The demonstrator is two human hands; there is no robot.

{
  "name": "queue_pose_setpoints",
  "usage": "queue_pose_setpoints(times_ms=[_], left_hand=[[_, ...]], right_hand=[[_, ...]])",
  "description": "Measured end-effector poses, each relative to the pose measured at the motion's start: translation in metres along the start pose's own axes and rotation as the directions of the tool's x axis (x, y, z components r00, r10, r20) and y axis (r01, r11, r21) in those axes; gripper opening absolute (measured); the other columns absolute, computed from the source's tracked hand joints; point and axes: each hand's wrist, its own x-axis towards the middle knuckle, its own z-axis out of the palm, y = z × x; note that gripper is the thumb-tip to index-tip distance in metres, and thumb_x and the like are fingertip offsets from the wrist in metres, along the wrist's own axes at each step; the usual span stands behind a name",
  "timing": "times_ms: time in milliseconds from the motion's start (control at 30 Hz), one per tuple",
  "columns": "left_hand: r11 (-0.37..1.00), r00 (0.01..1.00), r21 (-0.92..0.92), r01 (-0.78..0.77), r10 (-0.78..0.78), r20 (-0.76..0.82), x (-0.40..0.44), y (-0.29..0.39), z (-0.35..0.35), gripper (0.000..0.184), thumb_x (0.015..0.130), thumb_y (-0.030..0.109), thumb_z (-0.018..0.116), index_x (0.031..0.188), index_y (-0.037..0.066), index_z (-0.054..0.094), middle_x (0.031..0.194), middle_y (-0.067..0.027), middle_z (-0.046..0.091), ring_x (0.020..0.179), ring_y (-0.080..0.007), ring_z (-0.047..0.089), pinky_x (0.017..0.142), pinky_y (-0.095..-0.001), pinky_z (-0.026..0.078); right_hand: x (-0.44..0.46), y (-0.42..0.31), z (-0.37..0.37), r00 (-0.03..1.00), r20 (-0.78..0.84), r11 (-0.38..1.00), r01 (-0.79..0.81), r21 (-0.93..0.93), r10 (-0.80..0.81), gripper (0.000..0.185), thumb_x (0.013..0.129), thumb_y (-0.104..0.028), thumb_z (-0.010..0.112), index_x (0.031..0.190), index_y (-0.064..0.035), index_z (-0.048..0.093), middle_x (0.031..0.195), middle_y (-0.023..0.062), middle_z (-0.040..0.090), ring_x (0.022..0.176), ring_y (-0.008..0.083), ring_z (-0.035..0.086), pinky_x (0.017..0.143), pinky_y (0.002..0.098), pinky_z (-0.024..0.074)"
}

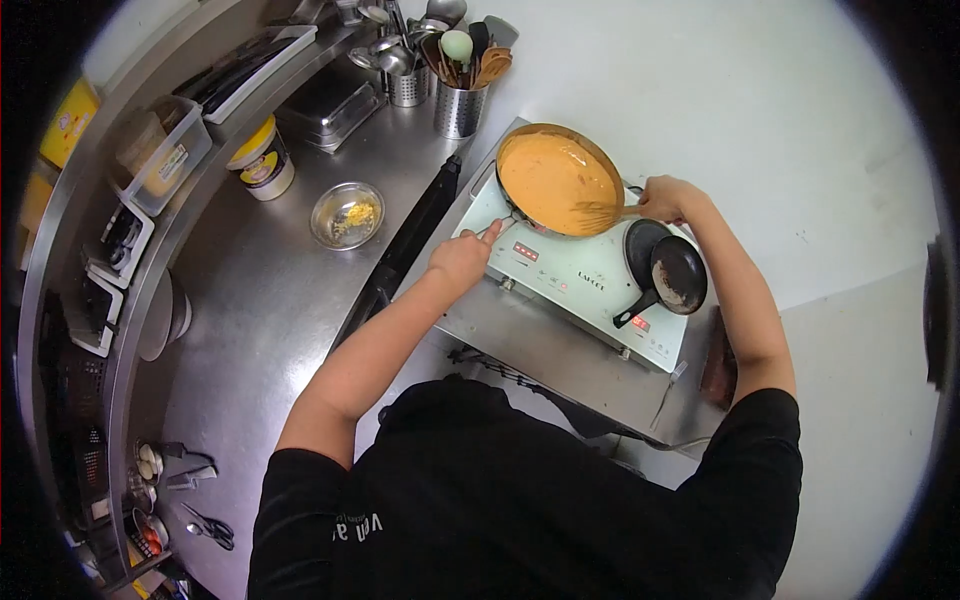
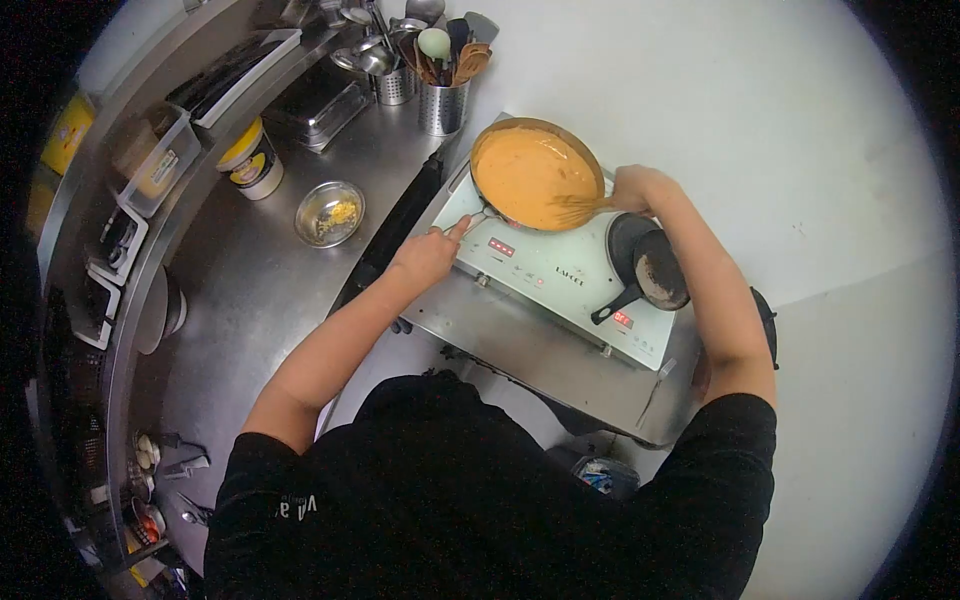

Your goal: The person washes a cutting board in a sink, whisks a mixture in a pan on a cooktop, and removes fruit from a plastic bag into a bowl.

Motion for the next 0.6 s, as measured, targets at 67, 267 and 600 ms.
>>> queue_pose_setpoints(times_ms=[67, 267, 600], left_hand=[[1.0, 1.0, 0.001, -0.003, 0.003, 0.012, 0.001, 0.0, -0.004, 0.056, 0.09, 0.018, 0.044, 0.144, 0.019, 0.026, 0.092, -0.0203, 0.061, 0.076, -0.0336, 0.065, 0.068, -0.0417, 0.053], [1.0, 1.0, 0.018, -0.022, 0.022, -0.001, 0.005, -0.007, 0.0, 0.057, 0.09, 0.019, 0.045, 0.144, 0.02, 0.026, 0.092, -0.02, 0.061, 0.077, -0.0335, 0.065, 0.069, -0.0418, 0.053], [0.999, 0.999, 0.016, -0.047, 0.047, -0.002, 0.004, -0.01, -0.004, 0.059, 0.09, 0.021, 0.047, 0.145, 0.021, 0.023, 0.094, -0.0206, 0.06, 0.076, -0.0347, 0.065, 0.068, -0.0424, 0.053]], right_hand=[[-0.01, -0.012, 0.004, 0.997, 0.014, 0.984, 0.074, 0.164, -0.078, 0.028, 0.084, -0.032, 0.062, 0.1, -0.0107, 0.069, 0.068, 0.0082, 0.062, 0.051, 0.017, 0.058, 0.045, 0.0305, 0.0473], [0.016, -0.035, 0.079, 0.911, -0.36, 0.851, 0.346, 0.395, -0.203, 0.034, 0.083, -0.03, 0.061, 0.113, -0.0142, 0.065, 0.079, 0.012, 0.067, 0.066, 0.0233, 0.064, 0.06, 0.0355, 0.0515], [0.045, -0.041, 0.108, 0.814, -0.58, 0.944, 0.22, 0.247, -0.038, 0.03, 0.079, -0.025, 0.062, 0.108, -0.0169, 0.067, 0.089, 0.0135, 0.067, 0.086, 0.0313, 0.065, 0.077, 0.0423, 0.0505]])
